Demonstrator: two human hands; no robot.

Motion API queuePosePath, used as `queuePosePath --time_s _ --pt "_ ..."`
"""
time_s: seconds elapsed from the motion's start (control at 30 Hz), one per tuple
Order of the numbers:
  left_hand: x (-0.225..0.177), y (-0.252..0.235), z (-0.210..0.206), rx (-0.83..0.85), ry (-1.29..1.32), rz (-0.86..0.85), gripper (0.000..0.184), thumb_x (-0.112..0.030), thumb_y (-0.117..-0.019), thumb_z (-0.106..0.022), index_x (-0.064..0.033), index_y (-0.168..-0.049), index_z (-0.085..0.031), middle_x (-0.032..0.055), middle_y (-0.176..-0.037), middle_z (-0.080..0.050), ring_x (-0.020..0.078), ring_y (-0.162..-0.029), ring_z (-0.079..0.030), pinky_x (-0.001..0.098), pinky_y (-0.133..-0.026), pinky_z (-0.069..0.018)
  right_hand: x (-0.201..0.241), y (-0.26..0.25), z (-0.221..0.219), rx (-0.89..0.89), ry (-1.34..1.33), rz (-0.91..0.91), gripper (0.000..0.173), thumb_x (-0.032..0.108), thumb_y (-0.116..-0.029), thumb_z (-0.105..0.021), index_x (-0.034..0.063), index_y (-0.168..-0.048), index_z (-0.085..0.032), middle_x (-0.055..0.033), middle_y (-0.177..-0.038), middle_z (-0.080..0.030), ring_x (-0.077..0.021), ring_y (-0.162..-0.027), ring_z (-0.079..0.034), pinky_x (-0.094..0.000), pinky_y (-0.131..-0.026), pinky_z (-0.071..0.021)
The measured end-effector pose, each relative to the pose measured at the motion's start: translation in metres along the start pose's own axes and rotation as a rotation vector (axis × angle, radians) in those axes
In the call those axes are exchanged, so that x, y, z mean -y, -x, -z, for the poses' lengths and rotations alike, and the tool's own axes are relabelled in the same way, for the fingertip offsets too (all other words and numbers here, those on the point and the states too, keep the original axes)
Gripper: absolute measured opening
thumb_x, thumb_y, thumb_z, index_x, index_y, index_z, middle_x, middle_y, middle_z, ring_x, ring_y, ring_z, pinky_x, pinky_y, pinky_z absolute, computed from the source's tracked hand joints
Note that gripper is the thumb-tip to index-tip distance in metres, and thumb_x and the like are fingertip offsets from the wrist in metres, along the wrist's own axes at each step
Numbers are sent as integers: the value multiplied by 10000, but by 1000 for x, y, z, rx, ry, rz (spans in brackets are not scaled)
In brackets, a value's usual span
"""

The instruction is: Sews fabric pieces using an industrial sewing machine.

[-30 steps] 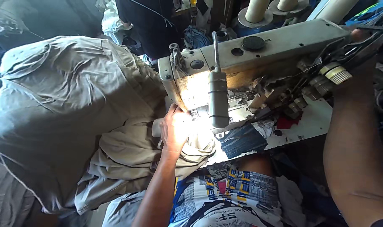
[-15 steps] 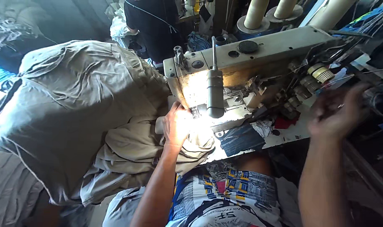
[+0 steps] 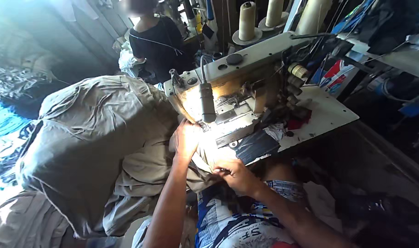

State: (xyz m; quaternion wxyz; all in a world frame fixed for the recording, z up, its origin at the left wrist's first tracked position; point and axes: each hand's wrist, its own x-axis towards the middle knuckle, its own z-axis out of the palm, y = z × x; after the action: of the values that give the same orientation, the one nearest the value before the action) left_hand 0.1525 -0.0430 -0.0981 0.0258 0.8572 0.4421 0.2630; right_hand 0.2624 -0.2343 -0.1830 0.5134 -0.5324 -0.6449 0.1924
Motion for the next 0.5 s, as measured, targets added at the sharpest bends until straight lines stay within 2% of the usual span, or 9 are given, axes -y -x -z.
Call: queuePosePath --time_s 0.1,0.2,0.3,0.4,0.5 --pt "11 -3 -1 8 57 -90 270 -285 -994 -604 -86 -830 -685 138 -956 -697 342 -856 -685 612 -711 -539 7 4 -6 61 -203 -8 175 200 -1024 -630 88 -983 -758 1 -955 -712 -58 -895 -661 -251 -819 -567" --pt "24 -12 -3 6 142 -169 176 -273 -963 -697 -104 -942 -743 111 -988 -719 296 -911 -704 583 -784 -566 4 2 -9 93 -368 -54 162 163 -1018 -640 58 -961 -749 -18 -955 -712 -71 -875 -660 -254 -793 -567" --pt "29 -22 -2 -1 184 -214 164 -229 -915 -751 -66 -923 -738 146 -939 -714 315 -913 -699 579 -797 -552 2 -4 -12 96 -481 -94 152 142 -1008 -657 34 -951 -749 -38 -946 -711 -87 -855 -659 -263 -773 -565" --pt "35 -25 -5 9 205 -191 264 -247 -883 -750 -27 -1022 -707 180 -972 -711 333 -919 -700 583 -818 -543 0 -13 -20 77 -562 -130 153 124 -1002 -664 11 -944 -750 -58 -917 -705 -112 -847 -665 -281 -769 -576" --pt "41 -18 -5 73 267 -37 439 -302 -824 -783 -42 -1157 -663 173 -1039 -696 306 -953 -689 561 -838 -539 -3 -26 -29 73 -592 -138 148 109 -994 -670 -1 -931 -745 -67 -920 -710 -113 -847 -664 -284 -770 -572"
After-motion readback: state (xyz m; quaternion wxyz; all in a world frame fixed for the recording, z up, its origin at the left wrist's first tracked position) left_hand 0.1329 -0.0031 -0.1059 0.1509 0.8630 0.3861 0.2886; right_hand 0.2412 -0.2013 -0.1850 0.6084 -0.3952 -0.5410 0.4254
